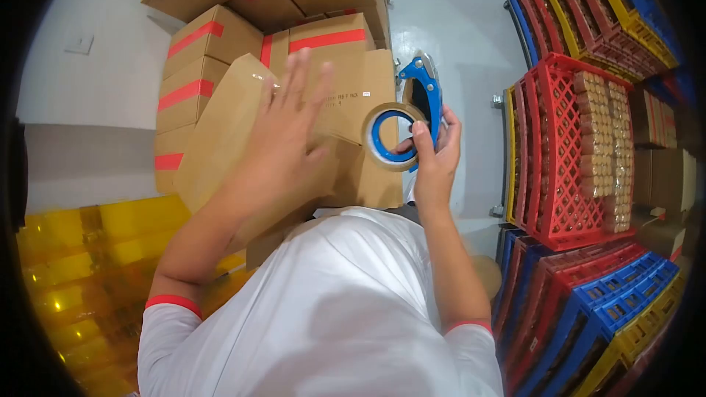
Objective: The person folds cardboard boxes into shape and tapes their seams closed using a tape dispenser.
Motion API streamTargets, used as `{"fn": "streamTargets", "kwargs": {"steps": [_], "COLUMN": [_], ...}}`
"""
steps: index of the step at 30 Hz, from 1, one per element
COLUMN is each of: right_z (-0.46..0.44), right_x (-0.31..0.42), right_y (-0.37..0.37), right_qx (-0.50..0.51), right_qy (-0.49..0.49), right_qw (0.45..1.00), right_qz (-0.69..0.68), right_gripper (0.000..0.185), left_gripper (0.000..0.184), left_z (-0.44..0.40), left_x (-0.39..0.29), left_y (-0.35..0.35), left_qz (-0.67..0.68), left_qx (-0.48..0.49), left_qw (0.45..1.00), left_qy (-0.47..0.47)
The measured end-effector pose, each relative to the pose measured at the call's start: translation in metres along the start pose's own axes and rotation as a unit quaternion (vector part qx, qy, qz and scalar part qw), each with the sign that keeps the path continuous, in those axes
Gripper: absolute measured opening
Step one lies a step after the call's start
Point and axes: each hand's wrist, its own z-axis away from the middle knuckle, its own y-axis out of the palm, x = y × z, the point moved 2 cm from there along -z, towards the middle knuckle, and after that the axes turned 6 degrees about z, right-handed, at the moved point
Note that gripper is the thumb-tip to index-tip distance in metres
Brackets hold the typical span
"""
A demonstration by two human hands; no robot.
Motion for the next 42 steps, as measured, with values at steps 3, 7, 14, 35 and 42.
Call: {"fn": "streamTargets", "kwargs": {"steps": [3,7,14,35,42], "right_z": [0.017,0.019,-0.084,-0.052,-0.115], "right_x": [-0.008,0.002,0.012,0.101,0.083], "right_y": [0.014,0.046,0.105,0.226,0.252], "right_qx": [-0.006,0.049,0.183,0.201,0.215], "right_qy": [0.02,0.069,0.148,-0.437,-0.288], "right_qw": [0.99,0.989,0.972,0.793,0.905], "right_qz": [-0.136,-0.119,-0.02,0.374,0.226], "right_gripper": [0.06,0.06,0.065,0.065,0.049], "left_gripper": [0.114,0.118,0.114,0.031,0.031], "left_z": [0.024,0.036,0.031,0.058,0.046], "left_x": [0.014,0.025,0.03,0.173,0.161], "left_y": [-0.007,0.007,0.012,0.016,0.004], "left_qz": [0.092,0.084,0.085,0.173,0.202], "left_qx": [-0.031,-0.019,-0.04,-0.163,-0.166], "left_qw": [0.992,0.993,0.995,0.951,0.94], "left_qy": [-0.082,-0.076,-0.042,-0.196,-0.221]}}
